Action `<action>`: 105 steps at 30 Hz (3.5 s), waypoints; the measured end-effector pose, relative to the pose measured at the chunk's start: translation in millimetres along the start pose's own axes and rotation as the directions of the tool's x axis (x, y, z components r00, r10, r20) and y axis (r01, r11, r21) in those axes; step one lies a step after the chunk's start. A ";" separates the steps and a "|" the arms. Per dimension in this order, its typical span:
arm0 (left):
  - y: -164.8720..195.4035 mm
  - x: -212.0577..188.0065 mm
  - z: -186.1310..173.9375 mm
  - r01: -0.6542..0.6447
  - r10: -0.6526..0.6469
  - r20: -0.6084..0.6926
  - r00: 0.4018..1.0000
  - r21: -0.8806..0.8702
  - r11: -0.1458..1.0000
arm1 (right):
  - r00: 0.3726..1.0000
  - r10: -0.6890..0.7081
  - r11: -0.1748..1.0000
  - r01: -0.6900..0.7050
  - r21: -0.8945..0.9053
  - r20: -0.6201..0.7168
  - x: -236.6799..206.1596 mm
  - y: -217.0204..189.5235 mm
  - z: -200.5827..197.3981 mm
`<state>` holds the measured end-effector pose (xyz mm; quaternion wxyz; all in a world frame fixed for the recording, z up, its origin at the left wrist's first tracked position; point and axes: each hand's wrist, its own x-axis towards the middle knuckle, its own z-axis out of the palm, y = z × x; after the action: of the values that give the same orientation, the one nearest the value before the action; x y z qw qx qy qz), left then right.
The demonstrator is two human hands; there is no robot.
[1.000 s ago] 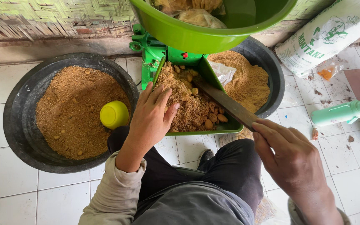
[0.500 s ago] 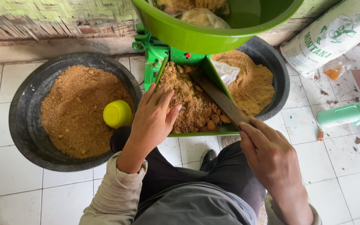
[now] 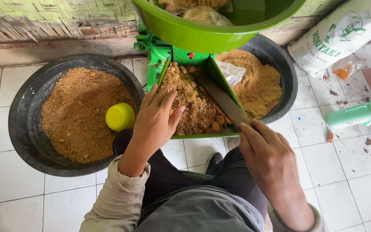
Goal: The person operates a green grain mill, using a wooden stick to push whole grains into the hopper while ground meal collects in a large black basin below. The person repeatedly guides the material through the machine and occasionally adjusts the flow with their hands.
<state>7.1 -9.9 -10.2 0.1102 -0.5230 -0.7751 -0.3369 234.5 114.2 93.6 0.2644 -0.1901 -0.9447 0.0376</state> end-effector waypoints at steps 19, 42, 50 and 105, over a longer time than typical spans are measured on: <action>-0.9 -1.8 1.4 0.034 -0.034 -0.004 0.999 -0.028 0.999 | 0.989 0.109 0.992 -0.102 -0.077 0.101 0.2 22.8 63.4; -1.2 -1.3 0.7 0.045 -0.045 0.001 0.999 -0.010 0.999 | 0.962 0.143 0.990 -0.139 -0.034 0.232 14.7 18.0 77.7; -2.9 -3.9 0.6 0.022 -0.022 0.023 0.999 0.016 1.000 | 0.992 0.033 0.996 -0.023 -0.085 0.122 -5.1 16.2 -7.0; -2.2 -0.9 1.5 0.020 -0.020 0.011 1.000 -0.006 1.000 | 0.984 0.017 0.998 -0.007 -0.059 0.178 13.1 22.3 16.6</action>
<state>5.9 -10.1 -12.7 0.1009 -0.5173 -0.7799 -0.3375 223.3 140.3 81.9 0.1727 -0.1994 -0.9642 0.0286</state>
